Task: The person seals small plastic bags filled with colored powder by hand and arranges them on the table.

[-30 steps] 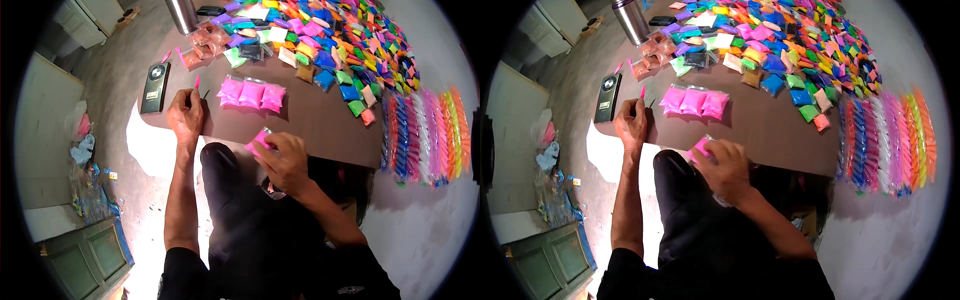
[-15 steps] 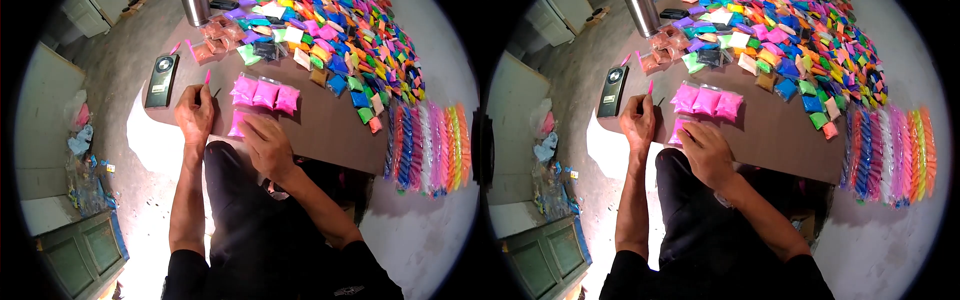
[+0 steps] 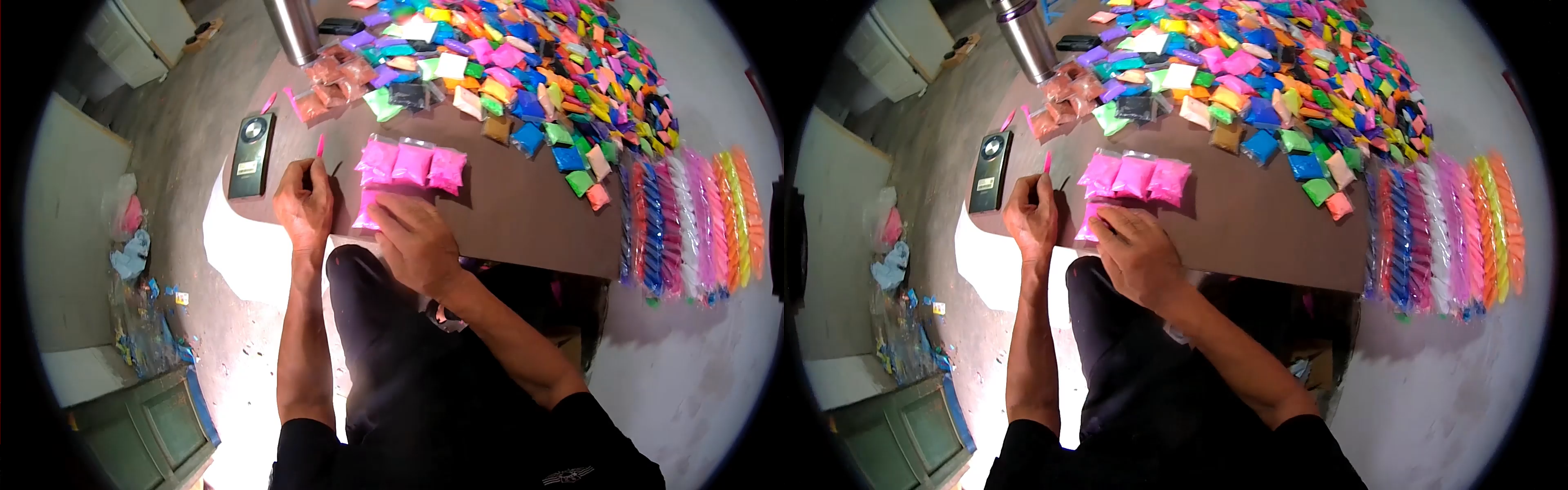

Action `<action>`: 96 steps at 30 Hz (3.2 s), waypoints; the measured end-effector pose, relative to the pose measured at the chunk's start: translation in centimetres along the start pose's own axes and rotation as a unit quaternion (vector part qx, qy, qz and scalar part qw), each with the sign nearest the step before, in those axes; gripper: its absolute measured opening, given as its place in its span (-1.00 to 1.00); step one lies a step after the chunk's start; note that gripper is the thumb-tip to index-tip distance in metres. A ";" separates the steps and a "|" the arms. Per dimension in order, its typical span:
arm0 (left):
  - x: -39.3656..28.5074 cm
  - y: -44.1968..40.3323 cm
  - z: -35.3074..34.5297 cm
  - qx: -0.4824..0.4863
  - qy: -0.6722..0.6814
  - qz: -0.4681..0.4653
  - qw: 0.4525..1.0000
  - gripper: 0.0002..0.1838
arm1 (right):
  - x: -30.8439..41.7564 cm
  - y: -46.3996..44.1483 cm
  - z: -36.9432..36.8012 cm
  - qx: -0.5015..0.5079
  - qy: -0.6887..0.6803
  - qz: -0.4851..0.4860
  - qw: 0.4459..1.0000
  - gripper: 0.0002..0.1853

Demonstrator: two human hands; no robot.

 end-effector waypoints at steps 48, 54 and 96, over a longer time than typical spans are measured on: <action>0.2 0.2 -0.7 0.023 -0.075 0.015 0.997 -0.77 | -23.1 -6.6 16.0 -0.059 0.247 -0.073 0.964 -0.72; 0.0 0.0 -0.8 0.030 -0.057 0.031 0.997 -0.79 | -25.9 -8.6 12.6 -0.031 0.266 -0.105 0.958 -0.80; -0.9 0.1 0.3 0.075 -0.095 -0.053 0.991 -0.77 | -6.2 15.1 15.2 -0.263 -0.347 -0.472 0.767 -0.77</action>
Point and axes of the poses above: each hand's wrist, its own y-axis away from the middle knuckle, its own z-axis out of the back of the hand, x = y × z, the point moved 5 cm from there along -y, towards the middle knuckle, and after that the axes turned 3 degrees about z, right-handed, at the moved point
